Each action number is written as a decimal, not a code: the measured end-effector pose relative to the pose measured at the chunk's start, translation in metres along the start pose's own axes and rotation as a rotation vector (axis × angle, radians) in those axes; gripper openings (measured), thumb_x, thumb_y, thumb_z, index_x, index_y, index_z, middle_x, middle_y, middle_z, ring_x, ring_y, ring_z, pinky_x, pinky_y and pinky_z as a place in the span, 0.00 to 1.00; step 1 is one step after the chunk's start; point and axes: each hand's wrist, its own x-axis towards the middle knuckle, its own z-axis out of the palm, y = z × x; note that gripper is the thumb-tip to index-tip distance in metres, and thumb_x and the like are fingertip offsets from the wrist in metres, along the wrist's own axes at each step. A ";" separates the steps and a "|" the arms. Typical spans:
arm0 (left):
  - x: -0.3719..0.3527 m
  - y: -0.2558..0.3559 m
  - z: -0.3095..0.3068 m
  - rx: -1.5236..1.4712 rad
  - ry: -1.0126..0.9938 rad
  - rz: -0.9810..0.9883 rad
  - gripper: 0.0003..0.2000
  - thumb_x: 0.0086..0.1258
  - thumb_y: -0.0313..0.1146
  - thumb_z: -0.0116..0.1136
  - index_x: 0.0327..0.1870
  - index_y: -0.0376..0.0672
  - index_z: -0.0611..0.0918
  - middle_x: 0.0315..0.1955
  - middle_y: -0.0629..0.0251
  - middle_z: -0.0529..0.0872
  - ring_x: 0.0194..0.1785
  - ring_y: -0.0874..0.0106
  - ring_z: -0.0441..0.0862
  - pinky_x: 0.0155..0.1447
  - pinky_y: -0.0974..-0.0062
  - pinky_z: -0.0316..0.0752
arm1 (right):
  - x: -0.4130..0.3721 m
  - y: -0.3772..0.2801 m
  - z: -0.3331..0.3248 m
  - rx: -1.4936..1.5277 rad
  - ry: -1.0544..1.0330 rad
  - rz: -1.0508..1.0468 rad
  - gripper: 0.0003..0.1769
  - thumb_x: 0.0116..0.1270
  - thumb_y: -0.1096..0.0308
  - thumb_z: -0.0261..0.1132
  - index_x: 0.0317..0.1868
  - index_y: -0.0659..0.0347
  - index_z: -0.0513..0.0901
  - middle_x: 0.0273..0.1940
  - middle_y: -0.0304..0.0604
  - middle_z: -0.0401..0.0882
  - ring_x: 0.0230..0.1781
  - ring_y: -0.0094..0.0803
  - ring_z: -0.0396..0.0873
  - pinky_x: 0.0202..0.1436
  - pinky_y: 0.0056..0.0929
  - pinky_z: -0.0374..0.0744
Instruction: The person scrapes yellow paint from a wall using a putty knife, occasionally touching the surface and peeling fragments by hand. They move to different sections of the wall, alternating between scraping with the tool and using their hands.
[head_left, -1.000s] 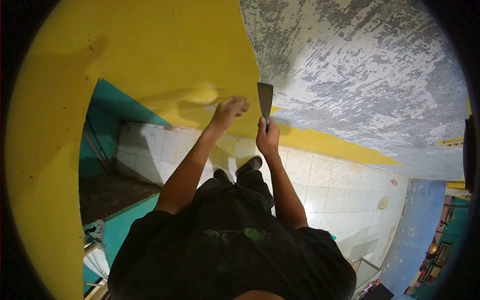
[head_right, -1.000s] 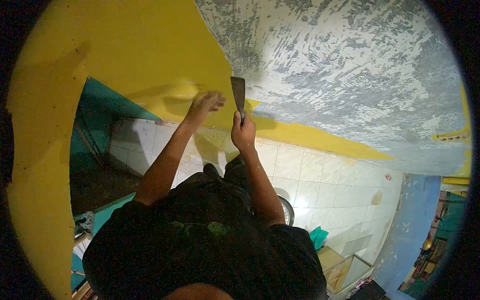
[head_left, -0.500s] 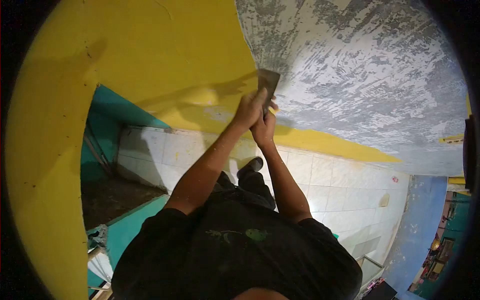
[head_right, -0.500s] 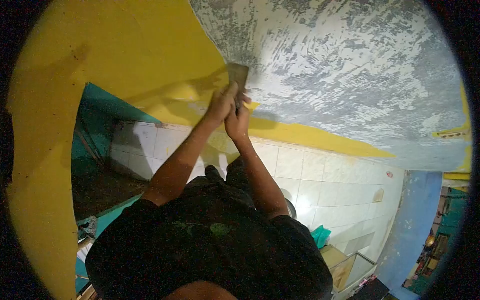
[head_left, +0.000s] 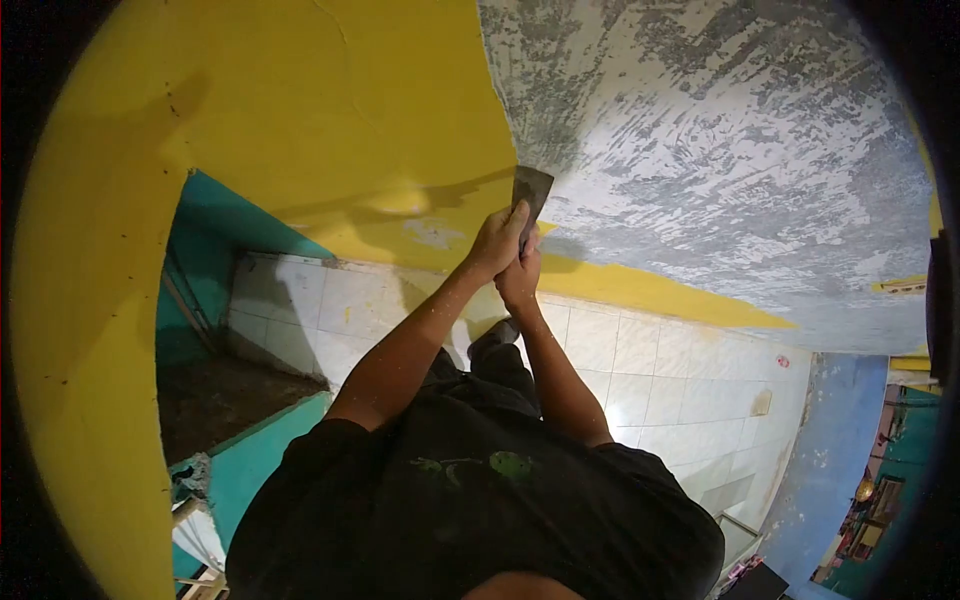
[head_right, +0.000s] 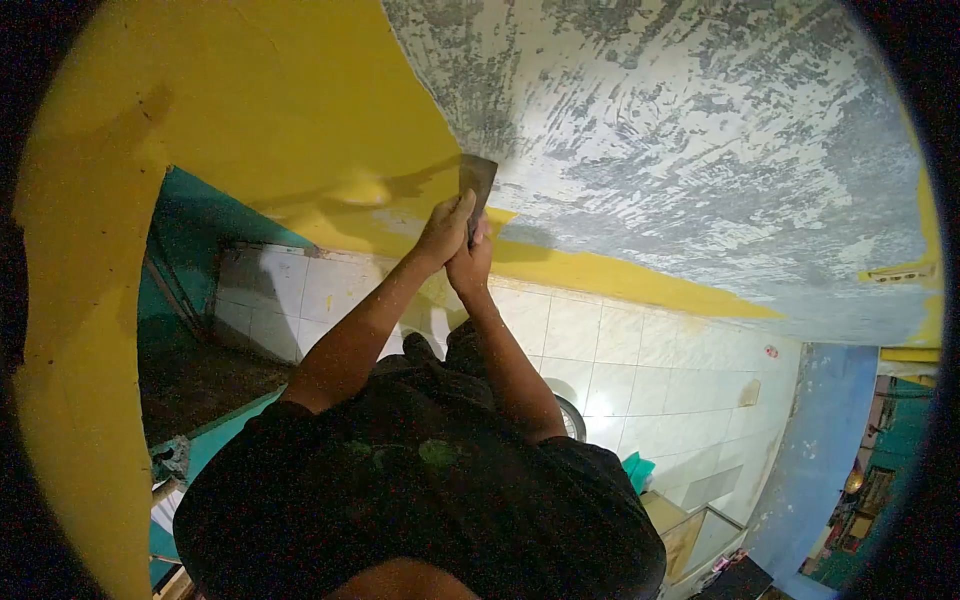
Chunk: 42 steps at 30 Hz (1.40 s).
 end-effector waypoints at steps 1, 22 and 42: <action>-0.002 -0.001 -0.001 0.050 -0.023 -0.007 0.22 0.71 0.47 0.38 0.22 0.38 0.72 0.13 0.67 0.72 0.20 0.76 0.70 0.32 0.76 0.70 | -0.002 0.004 -0.001 0.007 -0.014 0.056 0.14 0.67 0.65 0.51 0.47 0.67 0.71 0.35 0.43 0.76 0.36 0.26 0.73 0.40 0.26 0.72; -0.003 -0.007 0.003 0.030 0.038 -0.113 0.21 0.71 0.45 0.38 0.21 0.39 0.70 0.11 0.68 0.69 0.18 0.74 0.71 0.30 0.74 0.70 | -0.007 0.003 -0.008 0.042 -0.046 0.327 0.12 0.65 0.65 0.53 0.33 0.69 0.73 0.27 0.41 0.73 0.28 0.26 0.71 0.31 0.25 0.70; 0.012 0.027 0.016 0.003 -0.012 0.011 0.24 0.70 0.47 0.40 0.19 0.37 0.74 0.12 0.66 0.73 0.18 0.75 0.72 0.29 0.75 0.70 | 0.019 -0.020 -0.017 -0.054 -0.057 0.222 0.13 0.67 0.67 0.49 0.32 0.67 0.74 0.25 0.39 0.72 0.26 0.27 0.67 0.34 0.27 0.69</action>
